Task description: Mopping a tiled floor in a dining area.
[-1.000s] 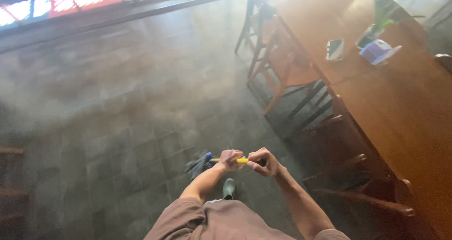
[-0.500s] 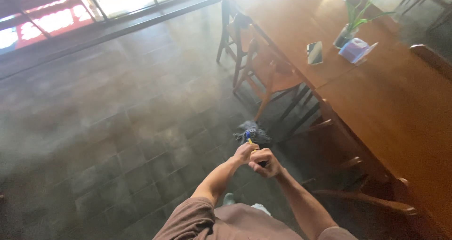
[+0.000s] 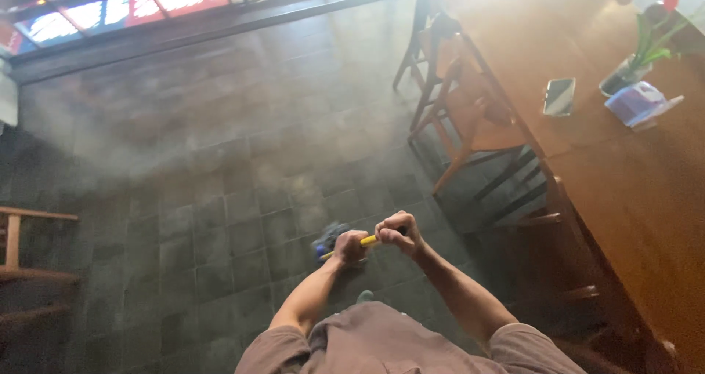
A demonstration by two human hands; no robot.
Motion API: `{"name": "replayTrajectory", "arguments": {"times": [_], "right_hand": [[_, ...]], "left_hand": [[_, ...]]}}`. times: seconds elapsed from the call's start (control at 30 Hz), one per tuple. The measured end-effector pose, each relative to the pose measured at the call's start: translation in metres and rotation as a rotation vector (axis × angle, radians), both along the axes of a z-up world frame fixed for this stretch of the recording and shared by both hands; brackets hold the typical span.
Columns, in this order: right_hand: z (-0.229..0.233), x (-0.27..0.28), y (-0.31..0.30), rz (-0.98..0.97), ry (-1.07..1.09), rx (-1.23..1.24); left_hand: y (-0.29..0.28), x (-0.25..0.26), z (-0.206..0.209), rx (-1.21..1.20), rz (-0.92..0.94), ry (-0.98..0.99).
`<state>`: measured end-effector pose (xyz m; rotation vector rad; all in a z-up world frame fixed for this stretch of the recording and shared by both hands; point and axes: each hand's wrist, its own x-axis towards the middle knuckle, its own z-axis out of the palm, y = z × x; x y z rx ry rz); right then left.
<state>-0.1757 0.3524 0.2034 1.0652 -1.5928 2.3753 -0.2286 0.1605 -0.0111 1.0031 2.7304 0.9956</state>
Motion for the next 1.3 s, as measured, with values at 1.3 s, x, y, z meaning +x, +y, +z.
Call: {"name": "replayTrajectory", "arguments": {"times": [1.3], "right_hand": [[0.000,0.189,-0.140,-0.124,0.480,0.324]], "left_hand": [[-0.078,0.164,-0.036,-0.104,-0.178,0.142]]}}
